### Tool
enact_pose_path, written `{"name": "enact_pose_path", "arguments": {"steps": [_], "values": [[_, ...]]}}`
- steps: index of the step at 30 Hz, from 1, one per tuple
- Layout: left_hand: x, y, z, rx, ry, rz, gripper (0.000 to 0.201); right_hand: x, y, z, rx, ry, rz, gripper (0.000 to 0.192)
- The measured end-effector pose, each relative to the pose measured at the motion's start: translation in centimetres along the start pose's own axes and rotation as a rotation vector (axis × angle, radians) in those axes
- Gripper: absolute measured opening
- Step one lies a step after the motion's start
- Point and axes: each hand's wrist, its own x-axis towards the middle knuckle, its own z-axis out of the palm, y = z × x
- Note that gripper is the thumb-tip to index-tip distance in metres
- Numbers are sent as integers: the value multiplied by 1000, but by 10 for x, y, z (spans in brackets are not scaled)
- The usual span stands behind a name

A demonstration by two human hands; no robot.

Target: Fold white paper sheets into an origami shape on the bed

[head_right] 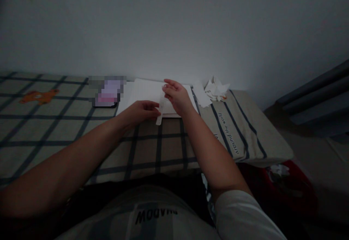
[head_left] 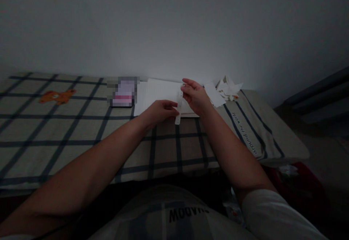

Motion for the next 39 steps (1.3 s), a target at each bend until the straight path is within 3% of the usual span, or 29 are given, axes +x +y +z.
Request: {"name": "enact_pose_path", "arguments": {"steps": [15, 21, 27, 35, 39], "values": [[1, 2, -2, 52, 24, -39, 35, -2, -3, -2, 3, -4, 26, 39], [3, 1, -2, 112, -4, 58, 29, -3, -2, 1, 21, -1, 4, 39], [3, 0, -1, 178, 37, 46, 25, -2, -2, 2, -25, 55, -8, 34], [0, 0, -4, 474, 97, 171, 25, -3, 0, 3, -50, 36, -43, 39], [-1, 1, -3, 424, 68, 139, 21, -4, -1, 4, -34, 29, -36, 39]]}}
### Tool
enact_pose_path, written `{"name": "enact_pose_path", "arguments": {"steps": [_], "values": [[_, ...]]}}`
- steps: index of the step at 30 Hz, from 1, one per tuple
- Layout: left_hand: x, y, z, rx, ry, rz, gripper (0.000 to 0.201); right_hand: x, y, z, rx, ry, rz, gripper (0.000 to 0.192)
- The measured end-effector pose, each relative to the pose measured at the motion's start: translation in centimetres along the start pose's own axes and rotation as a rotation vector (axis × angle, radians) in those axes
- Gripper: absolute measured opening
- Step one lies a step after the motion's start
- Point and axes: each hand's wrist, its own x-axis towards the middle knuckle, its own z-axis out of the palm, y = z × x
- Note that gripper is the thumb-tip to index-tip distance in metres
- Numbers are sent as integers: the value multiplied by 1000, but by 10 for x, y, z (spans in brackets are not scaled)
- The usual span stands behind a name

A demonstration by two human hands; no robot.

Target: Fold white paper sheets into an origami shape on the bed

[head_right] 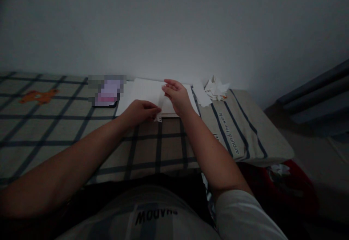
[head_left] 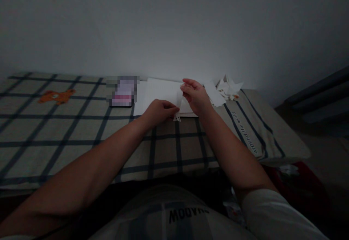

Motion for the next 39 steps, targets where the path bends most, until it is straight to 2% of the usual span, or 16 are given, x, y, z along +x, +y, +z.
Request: {"name": "enact_pose_path", "arguments": {"steps": [6, 12, 23, 29, 39], "values": [[-1, 3, 3, -225, -38, -110, 12, 1, 0, -1, -4, 4, 23, 38], [0, 0, 3, -330, -46, -138, 15, 2, 0, -3, 41, -31, 41, 40], [2, -1, 4, -362, -45, -165, 12, 1, -2, -3, 53, -37, 52, 38], [0, 3, 3, -338, -49, -189, 10, 2, -1, -4, 40, 11, 75, 36], [2, 0, 3, -392, -98, -190, 11, 4, 3, -4, 26, 9, 3, 35]]}}
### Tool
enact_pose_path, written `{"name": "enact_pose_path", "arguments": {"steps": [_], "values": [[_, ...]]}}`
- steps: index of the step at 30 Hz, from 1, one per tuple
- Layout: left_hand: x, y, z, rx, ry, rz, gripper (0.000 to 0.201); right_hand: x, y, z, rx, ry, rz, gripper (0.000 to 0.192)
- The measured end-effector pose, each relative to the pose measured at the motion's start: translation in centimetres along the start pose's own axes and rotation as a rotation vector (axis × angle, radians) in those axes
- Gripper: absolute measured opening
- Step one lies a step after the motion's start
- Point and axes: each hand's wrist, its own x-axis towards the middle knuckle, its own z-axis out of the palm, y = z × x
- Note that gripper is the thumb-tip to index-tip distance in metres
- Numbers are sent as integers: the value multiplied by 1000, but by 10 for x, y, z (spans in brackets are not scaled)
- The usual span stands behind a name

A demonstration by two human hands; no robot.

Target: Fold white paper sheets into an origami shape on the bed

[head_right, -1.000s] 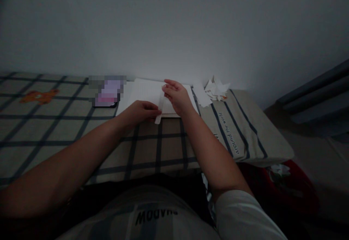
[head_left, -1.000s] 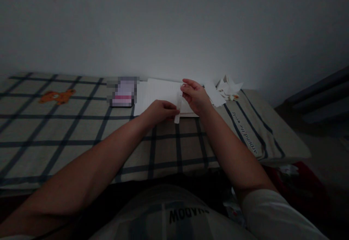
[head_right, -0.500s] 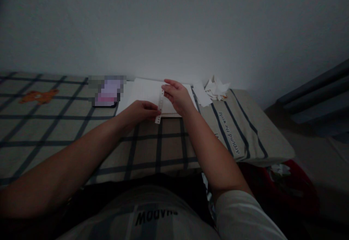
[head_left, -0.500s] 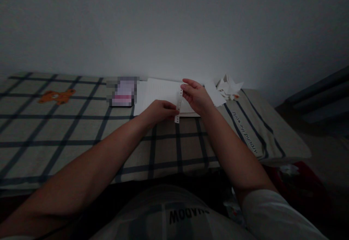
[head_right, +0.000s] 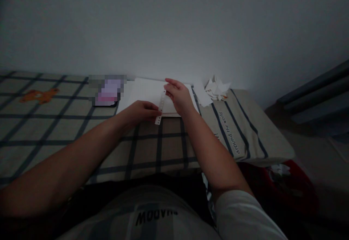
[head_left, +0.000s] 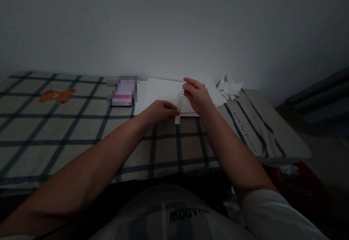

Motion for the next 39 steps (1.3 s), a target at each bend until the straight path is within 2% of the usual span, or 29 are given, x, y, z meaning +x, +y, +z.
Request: {"name": "enact_pose_path", "arguments": {"steps": [10, 14, 20, 25, 30, 39], "values": [[1, 1, -1, -89, -13, 6, 12, -4, -6, 4, -106, 14, -75, 36], [3, 0, 0, -96, 18, 13, 10, -2, -4, 2, -140, -16, -112, 40], [8, 2, -5, -185, 194, 63, 11, -3, -4, 2, -169, -135, -219, 43], [13, 6, -15, -304, 297, 177, 12, -10, -5, 7, -273, -298, -210, 38], [13, 9, -20, -372, 290, 242, 13, -10, -1, 7, -362, -391, -205, 36], [13, 11, -19, -429, 310, 237, 8, -12, -4, 9, -334, -382, -214, 30]]}}
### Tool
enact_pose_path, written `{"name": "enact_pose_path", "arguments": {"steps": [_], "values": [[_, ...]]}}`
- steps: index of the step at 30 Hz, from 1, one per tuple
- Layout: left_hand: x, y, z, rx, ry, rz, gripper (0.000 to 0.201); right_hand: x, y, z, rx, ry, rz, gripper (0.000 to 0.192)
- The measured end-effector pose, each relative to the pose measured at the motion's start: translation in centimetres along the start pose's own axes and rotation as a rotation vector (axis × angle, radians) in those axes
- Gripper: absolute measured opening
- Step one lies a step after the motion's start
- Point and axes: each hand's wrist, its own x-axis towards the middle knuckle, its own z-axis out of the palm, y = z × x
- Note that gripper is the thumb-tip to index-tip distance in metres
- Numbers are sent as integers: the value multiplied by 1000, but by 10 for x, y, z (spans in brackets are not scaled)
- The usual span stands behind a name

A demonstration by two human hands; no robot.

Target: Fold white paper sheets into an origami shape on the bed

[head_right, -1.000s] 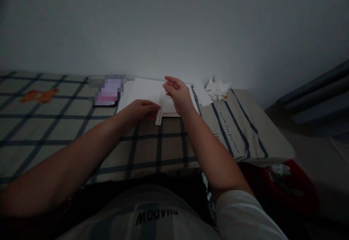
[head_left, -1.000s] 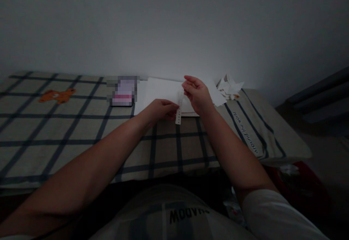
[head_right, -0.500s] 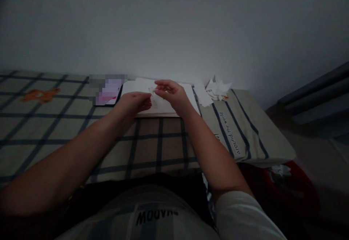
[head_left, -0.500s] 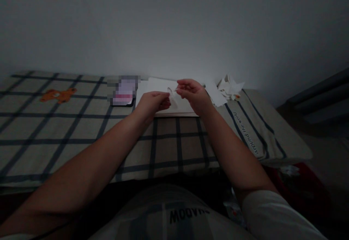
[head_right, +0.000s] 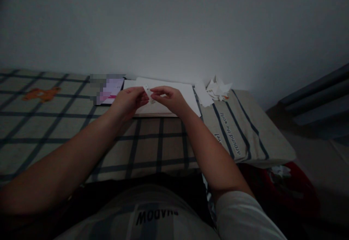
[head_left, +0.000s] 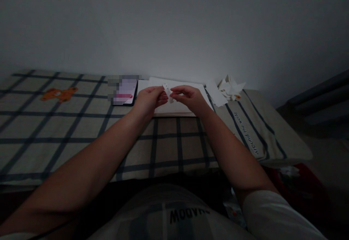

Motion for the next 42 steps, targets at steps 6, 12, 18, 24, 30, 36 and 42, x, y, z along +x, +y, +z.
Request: {"name": "enact_pose_path", "arguments": {"steps": [6, 12, 18, 24, 30, 36, 42], "values": [[-3, -3, 3, 37, -22, 43, 10, 1, 5, 1, -22, 37, 37, 29], [-6, -6, 3, 114, -73, 114, 16, 3, 7, 4, 91, -8, 154, 34], [-4, -6, 2, 122, -29, 167, 19, -1, -2, 1, -49, -60, 203, 25], [-5, -5, 3, 98, -1, 173, 20, -1, 2, -2, -63, -23, 194, 25], [-6, -2, 2, 53, -21, 131, 21, -1, 3, -2, -80, -13, 192, 25], [-9, 0, 3, 107, -19, 144, 32, 0, 6, -2, -55, -1, 191, 25], [-10, -1, 5, 147, 26, 181, 36, -1, 6, -1, -7, -16, 229, 27]]}}
